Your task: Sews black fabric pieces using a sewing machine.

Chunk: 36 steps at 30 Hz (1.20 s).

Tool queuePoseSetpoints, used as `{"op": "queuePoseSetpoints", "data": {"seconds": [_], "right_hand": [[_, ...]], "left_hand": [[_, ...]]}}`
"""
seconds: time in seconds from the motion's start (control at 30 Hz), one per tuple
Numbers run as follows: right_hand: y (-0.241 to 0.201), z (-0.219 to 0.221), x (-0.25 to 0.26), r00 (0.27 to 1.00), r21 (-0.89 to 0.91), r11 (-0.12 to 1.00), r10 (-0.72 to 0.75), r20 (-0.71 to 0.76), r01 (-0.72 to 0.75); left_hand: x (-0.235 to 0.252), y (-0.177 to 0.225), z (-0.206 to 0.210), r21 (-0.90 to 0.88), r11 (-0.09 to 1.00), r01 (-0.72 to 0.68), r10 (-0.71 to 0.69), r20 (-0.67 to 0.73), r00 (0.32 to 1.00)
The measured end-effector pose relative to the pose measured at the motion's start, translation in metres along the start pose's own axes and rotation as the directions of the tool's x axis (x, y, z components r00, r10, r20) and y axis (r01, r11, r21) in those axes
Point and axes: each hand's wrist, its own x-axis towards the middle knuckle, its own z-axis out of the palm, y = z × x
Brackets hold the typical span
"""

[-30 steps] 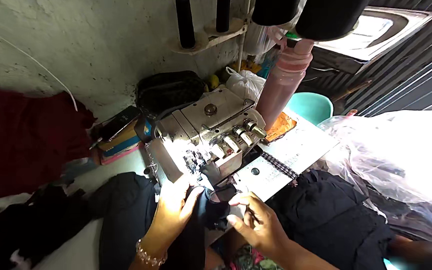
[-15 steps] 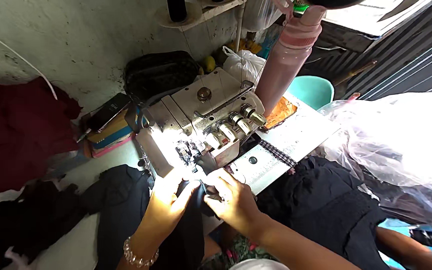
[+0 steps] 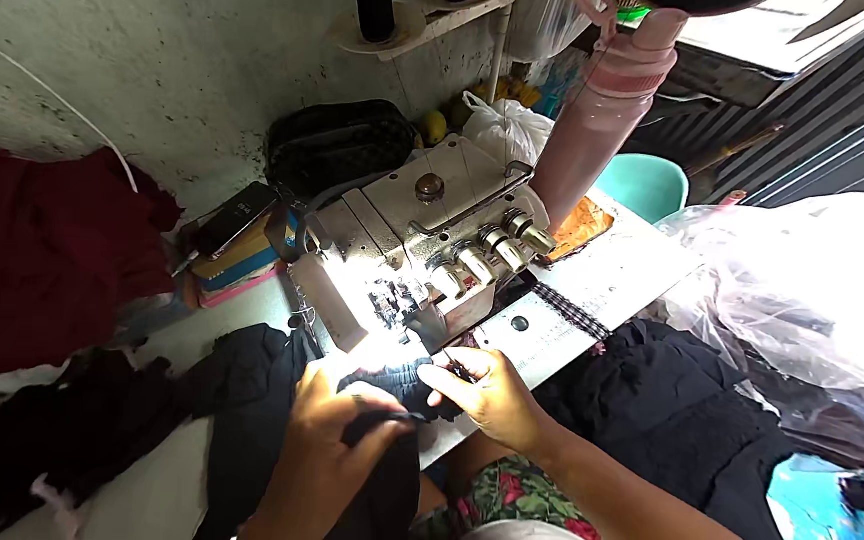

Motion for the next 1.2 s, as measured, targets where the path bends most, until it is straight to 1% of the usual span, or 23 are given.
{"op": "queuePoseSetpoints", "data": {"seconds": [0.03, 0.1, 0.17, 0.23, 0.33, 0.4, 0.47, 0.6, 0.73, 0.9, 1.0, 1.1, 1.2], "right_hand": [[0.0, 0.002, -0.001, 1.0, 0.01, 1.0, -0.004, 0.011, 0.004], [0.001, 0.005, -0.004, 1.0, 0.031, 0.999, -0.01, 0.01, 0.009], [0.004, 0.004, -0.005, 1.0, 0.047, 0.999, -0.006, -0.029, 0.008], [0.005, 0.004, -0.006, 0.998, 0.049, 0.999, 0.001, -0.056, 0.001], [0.003, 0.004, -0.006, 0.995, 0.111, 0.99, 0.094, -0.027, -0.09], [0.001, 0.004, -0.004, 0.993, 0.126, 0.985, 0.121, -0.005, -0.119], [0.002, 0.005, -0.005, 0.994, 0.124, 0.987, 0.106, -0.011, -0.103], [0.003, 0.009, -0.008, 0.994, 0.193, 0.978, 0.094, -0.057, -0.081], [0.005, 0.009, -0.01, 0.996, 0.206, 0.976, 0.076, -0.036, -0.067], [0.006, 0.006, -0.011, 0.998, 0.17, 0.984, 0.061, -0.016, -0.057], [0.007, 0.005, -0.012, 0.999, 0.153, 0.988, 0.034, -0.008, -0.032], [0.01, 0.003, -0.012, 0.998, 0.125, 0.99, -0.064, 0.004, 0.063], [0.014, 0.003, -0.009, 0.98, -0.015, 0.981, -0.195, -0.039, 0.194]], "left_hand": [[0.002, 0.001, 0.005, -0.029, 1.0, -0.009, 0.01, 0.035, 0.999], [0.009, -0.008, 0.018, -0.098, 0.995, -0.014, 0.018, 0.038, 0.999], [0.014, -0.017, 0.022, -0.182, 0.983, 0.001, 0.007, 0.041, 0.999], [0.013, -0.019, 0.024, -0.214, 0.977, 0.007, -0.001, 0.031, 1.0], [0.014, -0.021, 0.024, -0.215, 0.976, 0.021, -0.017, 0.024, 1.0], [0.015, -0.021, 0.023, -0.21, 0.977, 0.046, -0.041, 0.026, 0.999], [0.015, -0.019, 0.023, -0.215, 0.974, 0.069, -0.063, 0.037, 0.997], [0.018, -0.017, 0.025, -0.241, 0.967, 0.077, -0.072, 0.028, 0.997], [0.021, -0.014, 0.023, -0.329, 0.937, 0.116, -0.102, 0.059, 0.993], [0.019, -0.014, 0.019, -0.256, 0.951, 0.173, -0.159, 0.074, 0.984], [0.02, -0.012, 0.017, -0.271, 0.942, 0.196, -0.176, 0.094, 0.98], [0.022, -0.01, 0.019, -0.304, 0.931, 0.201, -0.179, 0.1, 0.979], [0.024, -0.009, 0.021, -0.31, 0.929, 0.201, -0.182, 0.091, 0.979]]}}
